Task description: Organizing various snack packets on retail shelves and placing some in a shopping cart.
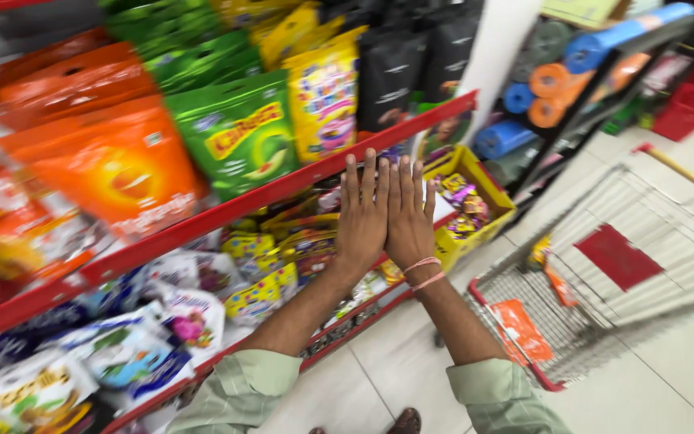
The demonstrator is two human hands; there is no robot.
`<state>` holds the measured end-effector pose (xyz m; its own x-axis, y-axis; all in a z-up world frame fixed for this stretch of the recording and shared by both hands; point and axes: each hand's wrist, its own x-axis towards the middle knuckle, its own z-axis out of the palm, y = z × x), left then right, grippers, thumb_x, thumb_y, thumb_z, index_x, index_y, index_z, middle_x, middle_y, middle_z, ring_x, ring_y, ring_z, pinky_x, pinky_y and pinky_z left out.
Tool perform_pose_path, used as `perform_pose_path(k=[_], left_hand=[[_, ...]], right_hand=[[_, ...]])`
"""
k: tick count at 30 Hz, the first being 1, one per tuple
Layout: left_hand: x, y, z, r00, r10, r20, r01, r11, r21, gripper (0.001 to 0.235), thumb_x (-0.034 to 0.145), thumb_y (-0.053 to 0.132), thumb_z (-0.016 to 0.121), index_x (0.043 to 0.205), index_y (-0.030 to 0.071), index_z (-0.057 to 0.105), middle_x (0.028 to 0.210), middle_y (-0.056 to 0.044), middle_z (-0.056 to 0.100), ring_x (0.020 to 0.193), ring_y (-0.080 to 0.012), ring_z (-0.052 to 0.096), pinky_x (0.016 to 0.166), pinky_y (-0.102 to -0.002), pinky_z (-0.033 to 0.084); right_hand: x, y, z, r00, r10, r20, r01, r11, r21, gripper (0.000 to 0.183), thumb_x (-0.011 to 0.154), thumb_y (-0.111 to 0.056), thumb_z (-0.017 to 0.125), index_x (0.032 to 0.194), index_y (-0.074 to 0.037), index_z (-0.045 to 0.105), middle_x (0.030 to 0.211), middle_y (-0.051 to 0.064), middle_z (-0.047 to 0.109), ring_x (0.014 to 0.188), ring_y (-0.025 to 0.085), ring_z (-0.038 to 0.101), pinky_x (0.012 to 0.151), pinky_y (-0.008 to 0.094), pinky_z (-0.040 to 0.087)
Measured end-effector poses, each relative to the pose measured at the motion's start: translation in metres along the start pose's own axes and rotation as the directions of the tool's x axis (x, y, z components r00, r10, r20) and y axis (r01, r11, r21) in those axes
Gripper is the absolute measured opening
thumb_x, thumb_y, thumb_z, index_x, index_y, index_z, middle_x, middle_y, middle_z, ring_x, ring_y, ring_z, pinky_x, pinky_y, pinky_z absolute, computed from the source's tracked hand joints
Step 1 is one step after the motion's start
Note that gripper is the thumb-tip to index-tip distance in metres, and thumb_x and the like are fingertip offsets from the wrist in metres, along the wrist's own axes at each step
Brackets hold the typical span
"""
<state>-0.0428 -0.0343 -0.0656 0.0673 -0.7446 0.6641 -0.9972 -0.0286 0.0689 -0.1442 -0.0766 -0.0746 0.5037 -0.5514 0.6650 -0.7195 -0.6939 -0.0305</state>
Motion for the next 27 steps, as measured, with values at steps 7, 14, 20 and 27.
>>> perform_pose_path(k=[7,14,20,27], left_hand=[[0.037,0.099,0.048,0.982,0.149,0.12,-0.139,0.986,-0.088,0.071,0.096,0.011,0.05,0.162,0.003,0.024,0.17,-0.024,0.01,0.155,-0.0508,0.007,0.126,-0.06,0.016],[0.072,0.186,0.101,0.958,0.278,0.066,-0.261,0.946,-0.19,0.07,0.096,0.012,0.049,0.161,0.002,0.024,0.169,-0.022,0.01,0.155,-0.0489,0.009,0.126,-0.059,0.015],[0.098,0.25,0.142,0.934,0.358,-0.005,-0.346,0.899,-0.269,0.067,0.098,0.013,0.047,0.161,0.002,0.026,0.169,-0.025,0.013,0.156,-0.0499,0.011,0.127,-0.057,0.017],[0.096,0.307,0.208,0.879,0.465,0.104,-0.426,0.865,-0.264,0.07,0.094,0.017,0.048,0.16,0.008,0.027,0.168,-0.022,0.013,0.154,-0.0481,0.011,0.124,-0.057,0.019]], right_hand=[[-0.036,0.103,-0.021,0.986,0.168,0.024,-0.158,0.96,-0.232,0.078,0.094,-0.016,0.052,0.164,0.0,0.02,0.17,0.021,0.019,0.16,0.036,0.011,0.127,0.054,0.002],[-0.063,0.197,-0.031,0.947,0.318,-0.034,-0.314,0.901,-0.299,0.077,0.094,-0.017,0.051,0.163,-0.002,0.02,0.171,0.019,0.017,0.16,0.033,0.011,0.126,0.054,0.001],[-0.08,0.266,-0.05,0.923,0.383,-0.04,-0.378,0.879,-0.29,0.077,0.094,-0.021,0.051,0.163,-0.003,0.021,0.169,0.02,0.017,0.159,0.035,0.01,0.126,0.053,0.003],[-0.127,0.323,-0.016,0.82,0.57,0.055,-0.495,0.754,-0.431,0.08,0.091,-0.017,0.05,0.163,0.0,0.019,0.171,0.018,0.017,0.159,0.034,0.01,0.125,0.051,0.006]])
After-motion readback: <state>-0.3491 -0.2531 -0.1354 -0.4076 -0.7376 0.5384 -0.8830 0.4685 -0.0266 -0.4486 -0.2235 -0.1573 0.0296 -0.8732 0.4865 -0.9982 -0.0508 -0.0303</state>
